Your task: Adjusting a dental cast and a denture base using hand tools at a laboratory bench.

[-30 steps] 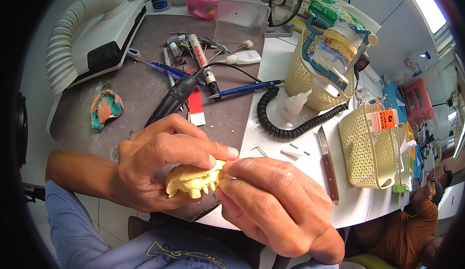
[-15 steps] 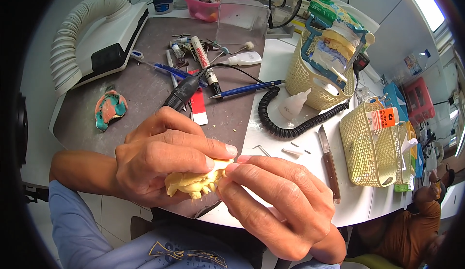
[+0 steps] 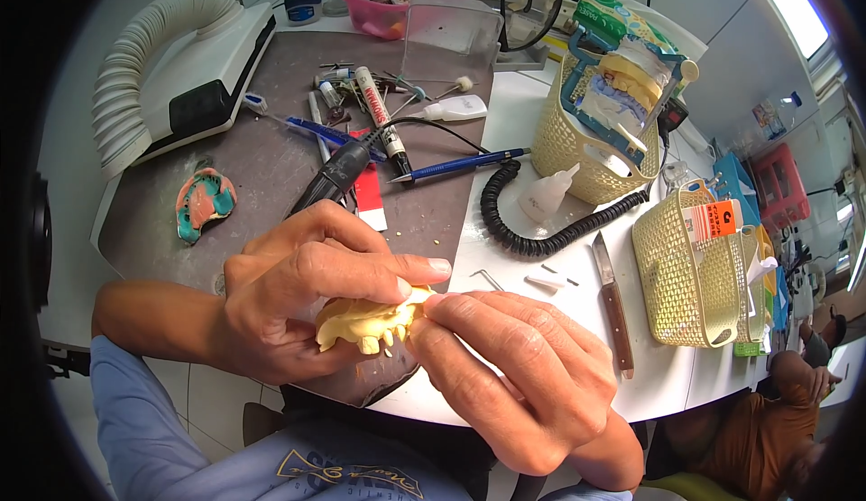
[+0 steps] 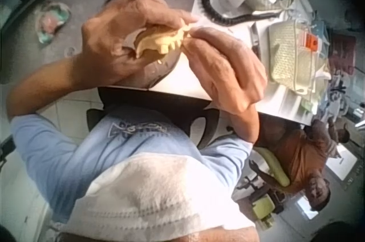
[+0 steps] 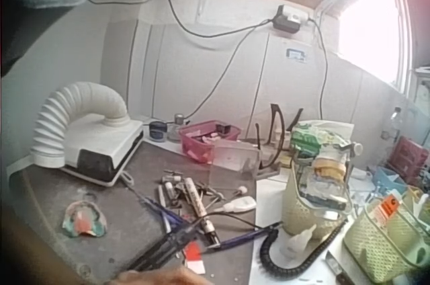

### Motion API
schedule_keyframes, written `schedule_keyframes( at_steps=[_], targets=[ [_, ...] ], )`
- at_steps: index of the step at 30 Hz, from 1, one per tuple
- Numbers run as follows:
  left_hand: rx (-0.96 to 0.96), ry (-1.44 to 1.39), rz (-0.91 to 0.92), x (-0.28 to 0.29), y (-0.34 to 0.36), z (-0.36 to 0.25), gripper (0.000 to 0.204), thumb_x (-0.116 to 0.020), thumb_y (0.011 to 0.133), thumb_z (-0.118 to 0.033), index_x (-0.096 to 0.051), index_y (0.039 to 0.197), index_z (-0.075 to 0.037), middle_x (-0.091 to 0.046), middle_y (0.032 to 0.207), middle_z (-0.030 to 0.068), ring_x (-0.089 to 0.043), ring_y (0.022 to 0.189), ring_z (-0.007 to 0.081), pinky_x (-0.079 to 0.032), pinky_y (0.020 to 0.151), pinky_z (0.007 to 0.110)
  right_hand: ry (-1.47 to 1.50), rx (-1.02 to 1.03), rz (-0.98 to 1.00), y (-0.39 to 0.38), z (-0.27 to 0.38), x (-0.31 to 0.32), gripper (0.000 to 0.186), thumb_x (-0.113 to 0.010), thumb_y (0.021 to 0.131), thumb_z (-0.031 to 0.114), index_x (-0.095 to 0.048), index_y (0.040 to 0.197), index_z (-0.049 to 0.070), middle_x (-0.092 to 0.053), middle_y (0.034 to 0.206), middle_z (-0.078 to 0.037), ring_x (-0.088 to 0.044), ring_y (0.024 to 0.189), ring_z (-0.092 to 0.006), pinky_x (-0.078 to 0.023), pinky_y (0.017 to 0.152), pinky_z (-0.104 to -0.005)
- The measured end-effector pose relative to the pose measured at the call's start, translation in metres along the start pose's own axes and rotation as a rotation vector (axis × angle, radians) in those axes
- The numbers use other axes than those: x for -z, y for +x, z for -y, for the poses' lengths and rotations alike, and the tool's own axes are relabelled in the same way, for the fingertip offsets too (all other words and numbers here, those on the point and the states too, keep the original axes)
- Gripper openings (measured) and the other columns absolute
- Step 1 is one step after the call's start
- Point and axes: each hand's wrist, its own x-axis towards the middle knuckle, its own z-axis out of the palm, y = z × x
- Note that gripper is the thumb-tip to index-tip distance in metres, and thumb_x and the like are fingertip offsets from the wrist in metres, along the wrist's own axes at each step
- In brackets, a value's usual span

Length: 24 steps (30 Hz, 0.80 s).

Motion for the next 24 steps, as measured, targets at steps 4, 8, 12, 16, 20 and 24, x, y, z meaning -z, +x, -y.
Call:
schedule_keyframes(
  at_steps=[4,8,12,16,20,24],
  targets=[
    [0.052,-0.05,0.034,0.0007,-0.0019,0.0009,0.036,-0.08,0.074,-0.001,-0.062,0.105,0.0,-0.073,0.1,0.0182,-0.065,0.083,0.0193,-0.055,0.071,0.028,0.01,-0.036,0.017,0.0003,0.0001,0.0008,0.027,-0.079,0.061,0.0,-0.071,0.086,-0.004,-0.068,0.083,-0.014,-0.07,0.067,-0.0237,-0.059,0.058,-0.0315],
    [0.28,-0.168,0.085,-0.0017,-0.0025,-0.0043,0.03,-0.074,0.079,0.003,-0.061,0.106,0.004,-0.071,0.103,0.0179,-0.07,0.091,0.0207,-0.056,0.076,0.029,0.108,-0.204,0.064,0.0032,-0.0014,0.0015,0.024,-0.08,0.067,-0.003,-0.071,0.089,-0.003,-0.068,0.081,-0.014,-0.069,0.066,-0.0219,-0.054,0.054,-0.0293],
    [0.627,-0.404,0.22,0.0006,0.0029,-0.0072,0.027,-0.068,0.081,0.006,-0.06,0.106,0.004,-0.07,0.099,0.0121,-0.069,0.09,0.0134,-0.055,0.079,0.026,0.191,-0.423,0.213,0.0064,-0.0029,0.0035,0.017,-0.079,0.074,-0.001,-0.069,0.088,0.0,-0.067,0.079,-0.011,-0.068,0.065,-0.0201,-0.052,0.055,-0.0293],
    [0.822,-0.517,0.36,0.0002,0.0008,-0.0016,0.028,-0.065,0.086,0.004,-0.054,0.112,0.002,-0.065,0.096,0.0054,-0.064,0.091,0.0081,-0.052,0.077,0.023,0.379,-0.599,0.282,0.0004,-0.0079,0.0031,0.012,-0.076,0.078,-0.002,-0.067,0.086,0.0,-0.069,0.081,-0.01,-0.07,0.069,-0.0189,-0.054,0.06,-0.0274],
    [0.935,-0.64,0.39,0.0011,0.0023,-0.0013,0.028,-0.065,0.089,0.003,-0.051,0.113,0.001,-0.062,0.096,0.0042,-0.063,0.091,0.0067,-0.051,0.075,0.022,0.438,-0.722,0.344,0.0021,-0.0065,0.0066,0.009,-0.072,0.078,-0.007,-0.067,0.085,-0.005,-0.07,0.085,-0.012,-0.069,0.079,-0.0172,-0.055,0.071,-0.0274],
    [0.912,-0.658,0.371,0.0013,0.0018,-0.0007,0.029,-0.065,0.09,0.001,-0.049,0.114,0.001,-0.064,0.097,0.0064,-0.062,0.088,0.0059,-0.051,0.074,0.022,0.415,-0.647,0.307,0.0009,-0.0094,0.0032,0.009,-0.074,0.079,-0.003,-0.066,0.084,-0.002,-0.069,0.08,-0.01,-0.071,0.071,-0.0182,-0.055,0.062,-0.027]
  ],
)
